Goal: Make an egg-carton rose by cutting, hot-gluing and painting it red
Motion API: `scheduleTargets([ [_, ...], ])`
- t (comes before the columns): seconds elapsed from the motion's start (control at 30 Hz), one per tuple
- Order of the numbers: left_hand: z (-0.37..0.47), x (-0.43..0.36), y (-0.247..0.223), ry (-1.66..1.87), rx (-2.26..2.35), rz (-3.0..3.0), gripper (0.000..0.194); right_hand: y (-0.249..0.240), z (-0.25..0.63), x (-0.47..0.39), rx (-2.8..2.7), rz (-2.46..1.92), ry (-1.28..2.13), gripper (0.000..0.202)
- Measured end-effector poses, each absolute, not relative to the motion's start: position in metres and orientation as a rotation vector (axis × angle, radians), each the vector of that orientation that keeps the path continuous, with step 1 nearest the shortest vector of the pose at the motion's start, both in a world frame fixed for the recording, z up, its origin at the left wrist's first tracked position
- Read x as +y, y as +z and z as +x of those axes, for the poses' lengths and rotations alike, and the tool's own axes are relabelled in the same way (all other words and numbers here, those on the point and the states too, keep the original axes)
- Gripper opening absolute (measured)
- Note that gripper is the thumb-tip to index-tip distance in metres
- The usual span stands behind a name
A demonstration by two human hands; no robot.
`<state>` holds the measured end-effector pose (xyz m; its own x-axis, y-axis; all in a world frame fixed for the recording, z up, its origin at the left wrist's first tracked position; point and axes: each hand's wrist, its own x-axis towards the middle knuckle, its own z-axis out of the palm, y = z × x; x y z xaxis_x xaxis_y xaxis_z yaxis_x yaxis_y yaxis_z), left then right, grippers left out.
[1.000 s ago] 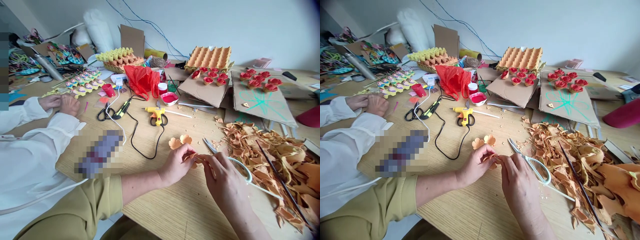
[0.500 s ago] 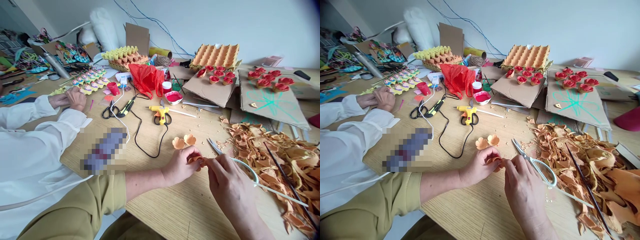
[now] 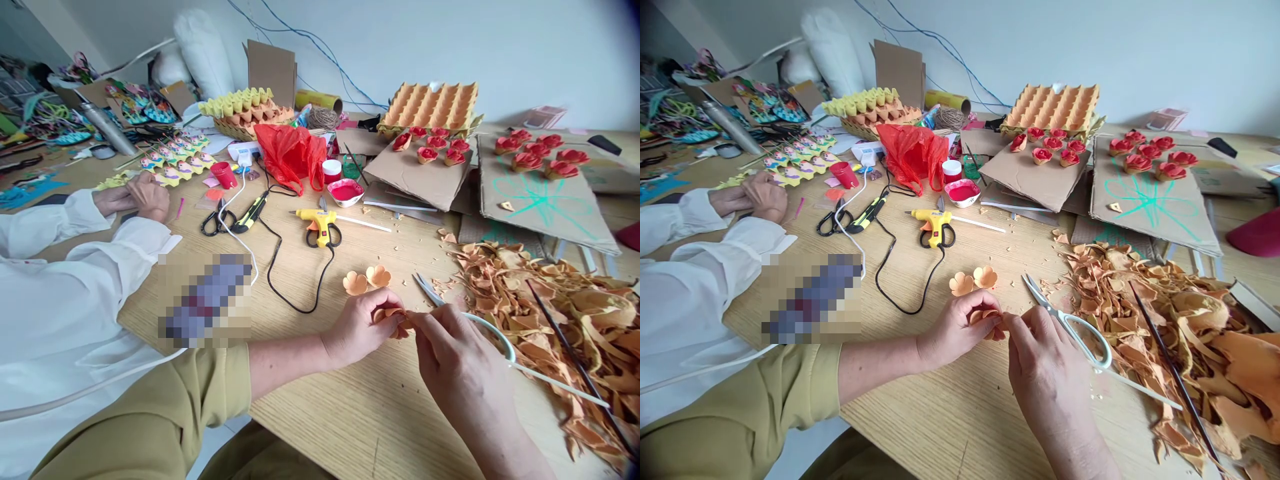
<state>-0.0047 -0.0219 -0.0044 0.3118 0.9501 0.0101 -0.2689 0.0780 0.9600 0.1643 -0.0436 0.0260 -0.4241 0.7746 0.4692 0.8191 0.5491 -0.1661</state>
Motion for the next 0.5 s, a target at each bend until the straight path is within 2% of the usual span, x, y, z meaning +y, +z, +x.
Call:
scheduleTargets([
  [0.13, -0.0041, -0.0218, -0.0028, 1.059, 0.803, 1.1, 0.034, 0.0286, 0.1646, -0.0435, -2.317, -1.265, -0.14, 0.023],
  [0.37, -0.0043, -0.0207, -0.0043, 1.148, 0.767, 1.202, 0.024, 0.0286, 0.1643, -0.0416, -2.154, -1.301, 0.075, 0.017],
  [0.5, -0.005, -0.0201, -0.0072, 1.169, 0.787, 1.275, 0.023, 0.0272, 0.1641, -0.0415, -2.147, -1.296, 0.084, 0.017],
])
